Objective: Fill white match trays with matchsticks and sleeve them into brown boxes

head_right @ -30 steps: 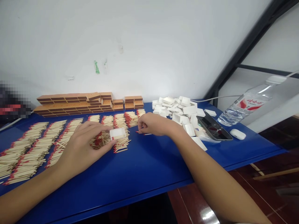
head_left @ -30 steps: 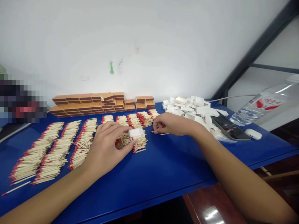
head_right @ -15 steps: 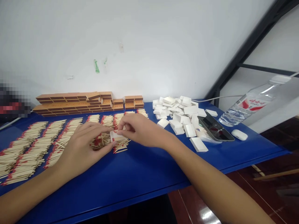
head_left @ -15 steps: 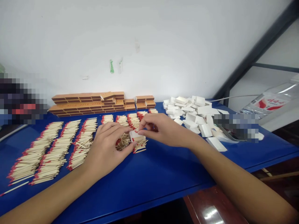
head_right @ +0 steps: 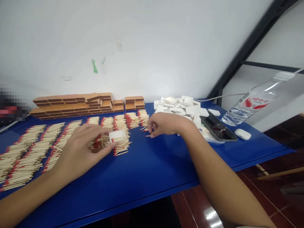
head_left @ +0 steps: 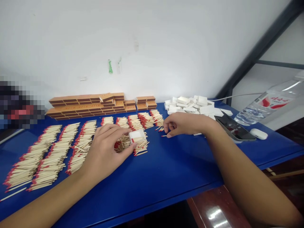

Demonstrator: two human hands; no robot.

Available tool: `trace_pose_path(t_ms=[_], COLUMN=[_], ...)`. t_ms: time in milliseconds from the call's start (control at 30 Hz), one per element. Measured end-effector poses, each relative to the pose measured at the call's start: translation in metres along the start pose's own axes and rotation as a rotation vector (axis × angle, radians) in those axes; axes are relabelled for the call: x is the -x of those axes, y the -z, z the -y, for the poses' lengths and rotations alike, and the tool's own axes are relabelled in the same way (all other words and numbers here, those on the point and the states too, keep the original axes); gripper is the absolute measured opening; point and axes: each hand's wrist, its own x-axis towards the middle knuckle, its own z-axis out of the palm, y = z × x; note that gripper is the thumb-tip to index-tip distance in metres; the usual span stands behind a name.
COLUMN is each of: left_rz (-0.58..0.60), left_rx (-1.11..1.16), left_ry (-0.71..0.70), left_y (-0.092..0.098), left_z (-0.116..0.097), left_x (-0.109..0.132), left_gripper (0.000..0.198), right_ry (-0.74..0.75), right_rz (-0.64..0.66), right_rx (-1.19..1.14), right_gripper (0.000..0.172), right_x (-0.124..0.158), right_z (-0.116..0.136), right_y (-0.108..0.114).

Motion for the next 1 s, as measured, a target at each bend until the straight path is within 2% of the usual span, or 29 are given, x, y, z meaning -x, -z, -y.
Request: trace_pose_path(t_ms=[167, 267, 367, 433, 600, 767, 1000], left_rz=[0.000, -0.007, -0.010, -0.009, -0.004, -0.001, 0.009], left_rx=[0.005, 0.008, 0.009, 0.009, 0.017, 0.019, 0.011], left_ry=[0.003, -0.004, -0.008, -0.007, -0.013, -0.006, -0.003], left_y=[0.000, 0.000, 0.001, 0.001, 0.001, 0.001, 0.001], left_z=[-0.001, -0.001, -0.001, -0.002, -0.002, -0.002, -0.002], left_x=[0.000, 0.000, 0.000, 0.000, 0.000, 0.000, 0.000], left_gripper=[0.026, 0.026, 0.025, 0.025, 0.026, 0.025, 0.025], right_ry=[-0.008, -0.036, -0.005, 0.026, 0.056, 0.059, 0.083], right_rz=[0.020, -0.047, -0.109, -0.123, -0.074, -0.131, -0.108], right_rx=[-0.031, -0.029, -0.038, -0.047, -0.035, -0.034, -0.033], right_gripper=[0.010, 0.011, 0.019, 0.017, 0.011, 0.010, 0.008], right_x=[-0.005, -0.007, -0.011, -0.013, -0.014, -0.013, -0.015], right_z=[-0.003, -0.009, -0.016, -0.018, -0.018, -0.016, -0.014], right_y=[-0.001, -0.001, -0.002, -0.003, -0.002, -0.002, -0.003])
